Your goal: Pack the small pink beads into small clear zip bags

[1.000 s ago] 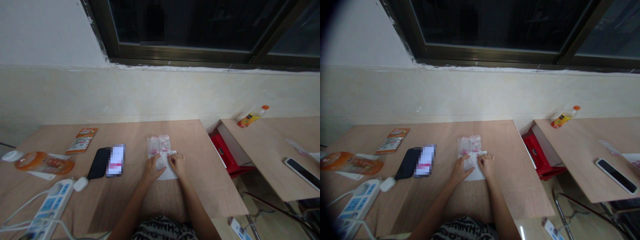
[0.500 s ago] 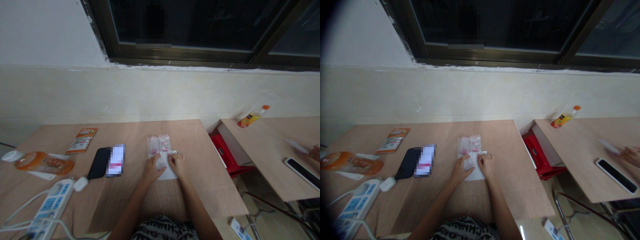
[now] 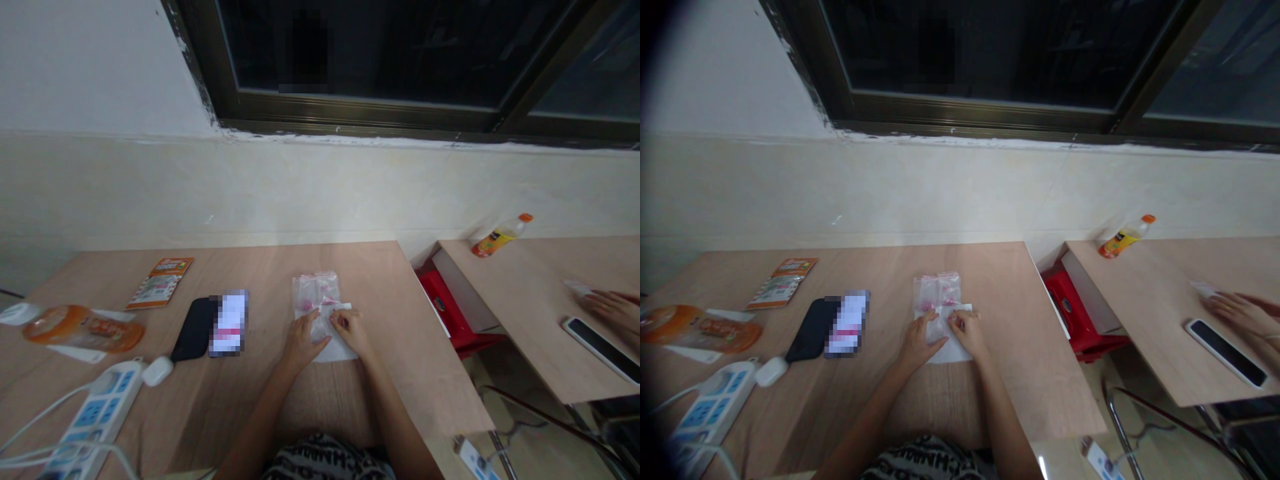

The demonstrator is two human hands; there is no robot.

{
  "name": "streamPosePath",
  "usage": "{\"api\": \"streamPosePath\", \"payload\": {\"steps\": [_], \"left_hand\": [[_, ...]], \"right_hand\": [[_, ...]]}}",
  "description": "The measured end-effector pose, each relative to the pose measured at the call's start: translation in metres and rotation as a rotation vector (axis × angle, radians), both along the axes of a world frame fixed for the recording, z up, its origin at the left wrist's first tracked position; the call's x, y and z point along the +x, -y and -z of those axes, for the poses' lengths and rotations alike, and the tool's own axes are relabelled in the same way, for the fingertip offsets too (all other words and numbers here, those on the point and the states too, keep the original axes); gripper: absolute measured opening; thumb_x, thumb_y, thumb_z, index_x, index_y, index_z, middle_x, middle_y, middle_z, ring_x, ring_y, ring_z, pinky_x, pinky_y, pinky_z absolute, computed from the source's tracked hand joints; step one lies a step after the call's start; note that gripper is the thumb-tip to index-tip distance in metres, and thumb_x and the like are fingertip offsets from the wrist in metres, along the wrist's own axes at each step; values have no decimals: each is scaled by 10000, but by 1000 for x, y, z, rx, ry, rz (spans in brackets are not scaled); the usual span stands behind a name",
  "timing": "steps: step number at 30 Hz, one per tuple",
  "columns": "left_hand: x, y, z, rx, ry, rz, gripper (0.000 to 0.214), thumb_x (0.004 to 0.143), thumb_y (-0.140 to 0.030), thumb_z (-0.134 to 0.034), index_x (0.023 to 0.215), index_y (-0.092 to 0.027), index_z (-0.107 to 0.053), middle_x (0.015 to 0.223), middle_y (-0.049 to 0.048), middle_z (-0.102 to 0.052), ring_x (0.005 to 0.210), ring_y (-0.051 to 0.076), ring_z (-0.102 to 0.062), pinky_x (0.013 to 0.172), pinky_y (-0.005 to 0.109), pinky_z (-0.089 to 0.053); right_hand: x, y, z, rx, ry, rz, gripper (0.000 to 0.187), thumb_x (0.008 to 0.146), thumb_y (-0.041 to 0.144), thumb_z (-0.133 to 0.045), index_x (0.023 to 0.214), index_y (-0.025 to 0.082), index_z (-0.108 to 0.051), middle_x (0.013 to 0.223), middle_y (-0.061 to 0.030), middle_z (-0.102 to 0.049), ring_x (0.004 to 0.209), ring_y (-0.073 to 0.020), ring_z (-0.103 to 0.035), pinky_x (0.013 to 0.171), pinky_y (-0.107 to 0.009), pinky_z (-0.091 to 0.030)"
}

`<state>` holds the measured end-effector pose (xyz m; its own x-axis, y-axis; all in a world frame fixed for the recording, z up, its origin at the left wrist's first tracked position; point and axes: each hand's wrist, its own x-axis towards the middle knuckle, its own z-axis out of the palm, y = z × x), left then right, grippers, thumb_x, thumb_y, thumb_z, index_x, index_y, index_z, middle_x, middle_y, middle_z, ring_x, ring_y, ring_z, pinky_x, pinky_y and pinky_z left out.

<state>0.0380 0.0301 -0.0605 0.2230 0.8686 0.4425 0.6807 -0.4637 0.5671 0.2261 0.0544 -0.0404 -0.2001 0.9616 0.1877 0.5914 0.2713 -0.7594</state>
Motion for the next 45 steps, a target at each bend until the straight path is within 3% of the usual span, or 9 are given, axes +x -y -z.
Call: {"api": "streamPosePath", "payload": {"steps": [3,6,12,16,20,29,34,45], "left_hand": [[0,0,0,-3,1,3,756,743,-362,-729,1385,-238,-348,1178,105,-659,1066,264,-643,921,445,-521],[-1,0,0,-22,-5,-7,756,739,-348,-730,1380,-230,-348,1165,100,-662,1060,261,-642,923,450,-515],[-1,0,-1,-41,-3,-12,768,734,-370,-737,1381,-228,-349,1182,105,-659,1063,266,-641,929,457,-503],[0,0,-2,-49,12,-17,756,730,-367,-740,1371,-224,-365,1187,110,-660,1069,274,-639,936,468,-497],[0,0,-1,-57,39,-16,762,724,-361,-745,1373,-221,-370,1189,110,-661,1073,275,-637,940,467,-494],[0,0,-2,-86,39,-15,749,732,-373,-738,1368,-223,-371,1185,111,-657,1071,277,-636,941,475,-490],[0,0,-2,-99,40,-22,720,734,-371,-734,1352,-236,-391,1199,103,-650,1097,276,-627,962,476,-483],[0,0,-2,-69,43,-21,744,735,-390,-732,1373,-242,-378,1179,96,-665,1065,267,-643,937,467,-502]], "right_hand": [[-9,1,0,-19,-18,-96,245,909,378,-536,847,209,-703,673,-5,-649,639,-161,-576,701,-287,-404],[-15,2,3,-9,7,-97,229,909,362,-545,861,205,-704,700,-9,-660,659,-162,-582,715,-286,-388],[-7,4,3,74,166,215,216,909,297,-527,995,206,-704,773,-27,-676,763,-180,-588,791,-309,-323],[-5,4,2,77,252,307,224,928,269,-506,1013,216,-706,897,-48,-700,866,-194,-587,821,-315,-293],[-7,4,1,61,305,285,219,935,264,-512,1028,230,-707,962,-55,-704,912,-198,-579,846,-323,-277],[-8,5,0,43,304,279,168,907,278,-555,923,221,-712,831,-25,-689,841,-188,-570,813,-315,-263],[-8,5,-1,57,312,269,184,918,273,-536,984,229,-702,872,-35,-693,862,-193,-569,811,-317,-262],[-7,4,0,78,272,271,209,920,292,-507,899,215,-699,794,-25,-670,807,-179,-564,778,-306,-274]]}}
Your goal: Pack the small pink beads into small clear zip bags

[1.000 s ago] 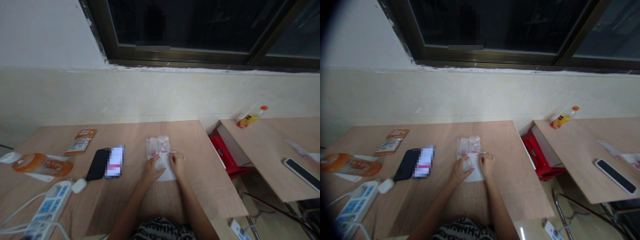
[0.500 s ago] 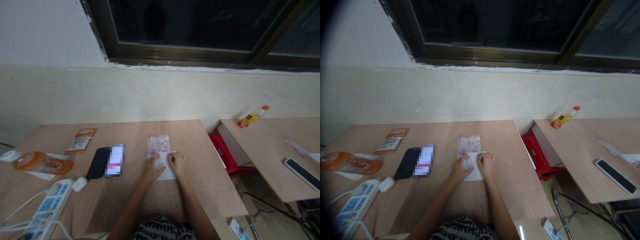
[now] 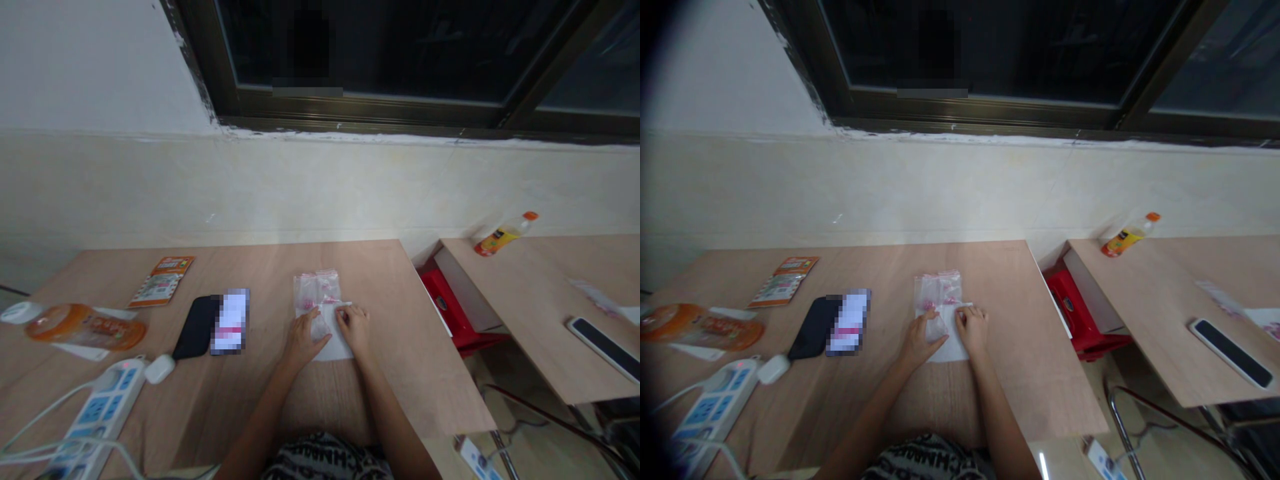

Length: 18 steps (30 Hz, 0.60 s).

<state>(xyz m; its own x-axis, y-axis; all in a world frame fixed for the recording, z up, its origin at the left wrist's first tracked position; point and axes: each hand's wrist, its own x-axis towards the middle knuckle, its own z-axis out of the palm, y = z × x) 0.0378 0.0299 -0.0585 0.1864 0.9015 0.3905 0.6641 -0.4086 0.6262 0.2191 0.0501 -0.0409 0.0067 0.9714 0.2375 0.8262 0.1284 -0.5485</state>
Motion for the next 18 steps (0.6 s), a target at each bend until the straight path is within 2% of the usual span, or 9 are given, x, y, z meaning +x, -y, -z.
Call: {"api": "streamPosePath", "payload": {"steps": [6,11,14,18], "left_hand": [[0,0,-1,25,-9,3,738,739,-392,-728,1369,-234,-376,1181,99,-663,1067,266,-643,932,459,-509],[0,0,-2,42,-24,8,740,743,-367,-722,1374,-227,-360,1168,111,-664,1060,271,-645,918,452,-515],[0,0,0,32,-21,4,721,743,-335,-714,1368,-230,-369,1171,110,-661,1066,271,-641,933,460,-510],[1,0,2,43,15,-31,674,735,-293,-705,1338,-221,-414,1185,113,-651,1080,268,-631,952,458,-505]], "right_hand": [[0,-1,2,-14,-153,-58,224,898,325,-524,869,202,-709,705,-8,-643,723,-165,-565,747,-292,-327],[-9,0,1,-75,-343,-213,259,893,374,-543,833,190,-714,655,-6,-633,610,-148,-554,653,-266,-389],[-13,5,-5,-115,-315,-286,285,910,402,-539,816,197,-713,698,-18,-658,675,-161,-584,692,-278,-403],[-14,12,-16,-125,-207,-296,216,879,392,-603,829,211,-711,762,-20,-668,764,-177,-589,765,-300,-395]]}}
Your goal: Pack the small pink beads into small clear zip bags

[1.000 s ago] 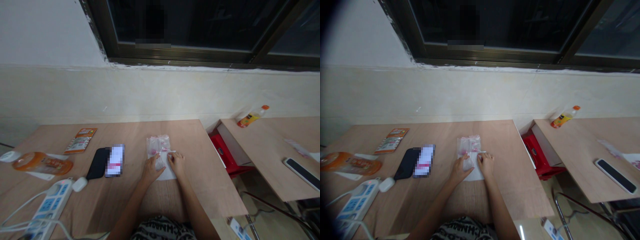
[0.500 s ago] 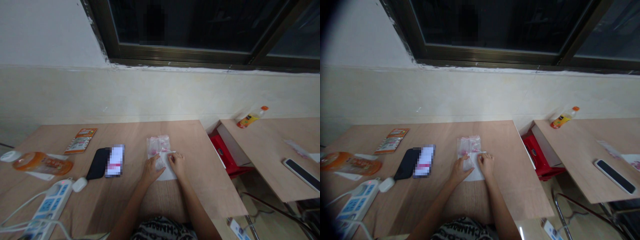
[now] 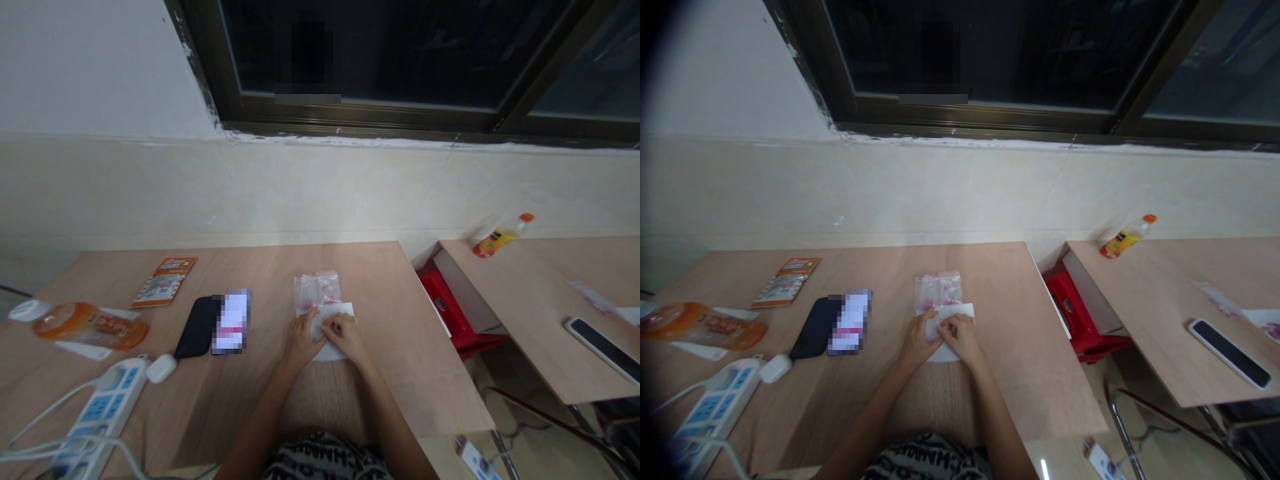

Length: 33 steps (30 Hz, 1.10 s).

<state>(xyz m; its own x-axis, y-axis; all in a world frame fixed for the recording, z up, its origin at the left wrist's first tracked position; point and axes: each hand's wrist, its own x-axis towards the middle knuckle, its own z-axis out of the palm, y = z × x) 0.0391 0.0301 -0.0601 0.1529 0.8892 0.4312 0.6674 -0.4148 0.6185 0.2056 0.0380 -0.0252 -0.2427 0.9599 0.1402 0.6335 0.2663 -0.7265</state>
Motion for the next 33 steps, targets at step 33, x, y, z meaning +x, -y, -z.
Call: {"api": "streamPosePath", "payload": {"steps": [33], "left_hand": [[-13,-3,-40,-441,693,-85,402,706,-354,-711,1018,-195,-513,761,6,-680,663,143,-684,655,269,-553]], "right_hand": [[11,11,-18,11,-144,51,210,824,233,-614,1033,226,-637,826,-10,-692,783,-191,-583,815,-336,-415]]}}
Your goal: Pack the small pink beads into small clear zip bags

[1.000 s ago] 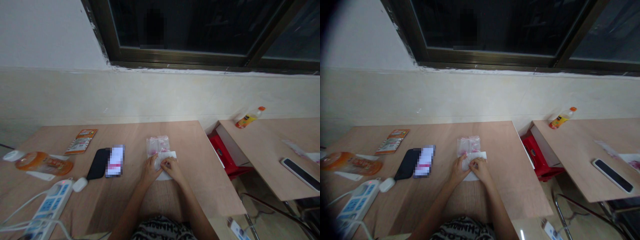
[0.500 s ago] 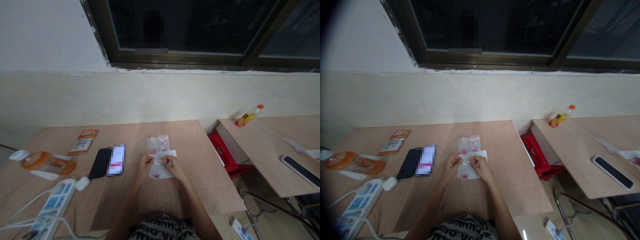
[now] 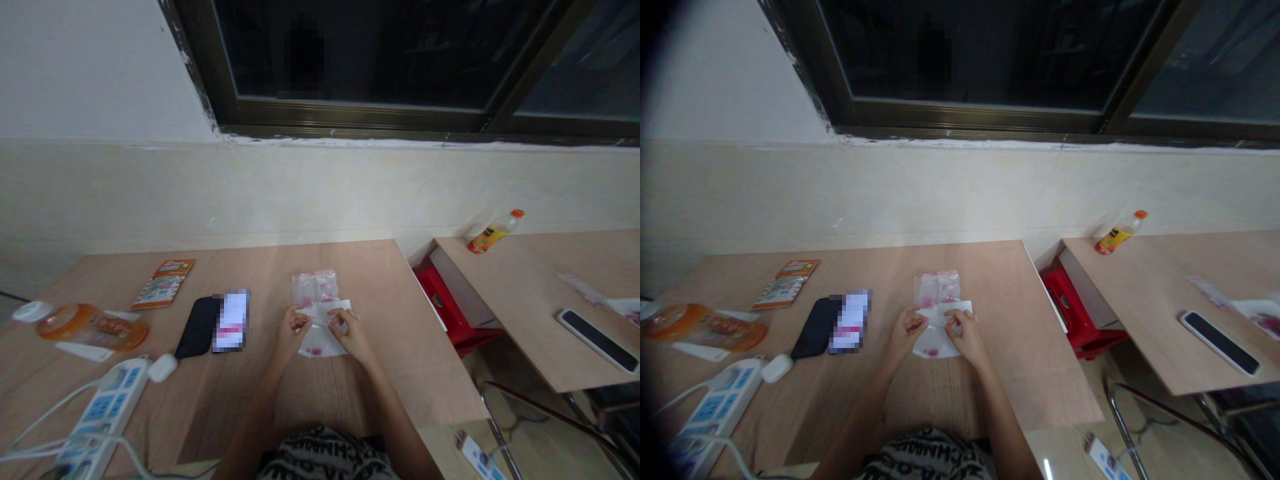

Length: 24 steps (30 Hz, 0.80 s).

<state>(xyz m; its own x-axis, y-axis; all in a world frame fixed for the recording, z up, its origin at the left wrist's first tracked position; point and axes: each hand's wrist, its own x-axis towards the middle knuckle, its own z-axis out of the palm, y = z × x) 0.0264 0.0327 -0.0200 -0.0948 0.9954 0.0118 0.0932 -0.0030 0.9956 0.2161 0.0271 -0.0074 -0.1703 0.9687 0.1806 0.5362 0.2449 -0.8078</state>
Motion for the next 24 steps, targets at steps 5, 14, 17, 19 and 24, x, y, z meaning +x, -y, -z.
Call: {"api": "streamPosePath", "payload": {"steps": [5,14,17,19,24], "left_hand": [[3,-2,3,-37,41,4,413,675,-408,-727,952,-202,-500,722,-11,-657,647,140,-672,625,254,-532],[6,-4,5,-61,125,49,496,649,-441,-727,1002,-218,-460,728,-32,-628,602,120,-640,604,245,-500],[6,-4,2,-83,147,85,516,636,-426,-740,1011,-217,-454,709,-30,-633,608,131,-644,617,256,-501],[7,-4,1,-72,131,89,469,650,-407,-732,974,-219,-449,682,-36,-625,615,137,-645,626,262,-502],[11,-2,-3,25,103,14,373,698,-370,-694,910,-226,-423,701,-34,-622,658,137,-650,668,269,-509]], "right_hand": [[-1,-3,1,19,-37,-38,235,822,250,-622,1055,233,-633,816,-11,-682,777,-191,-583,799,-335,-430],[-3,-6,1,30,-67,-47,306,810,222,-611,1115,231,-597,824,-11,-667,799,-194,-577,820,-344,-421],[-4,-6,-1,13,-101,-79,318,816,244,-607,1134,231,-590,831,-18,-664,810,-198,-577,814,-340,-430],[-6,-5,-3,11,-115,-84,288,824,250,-596,1112,230,-598,819,-19,-659,802,-199,-572,803,-339,-431],[-11,-7,-5,67,-151,-39,240,824,241,-582,1061,215,-613,804,-28,-649,766,-192,-547,781,-335,-432]]}}
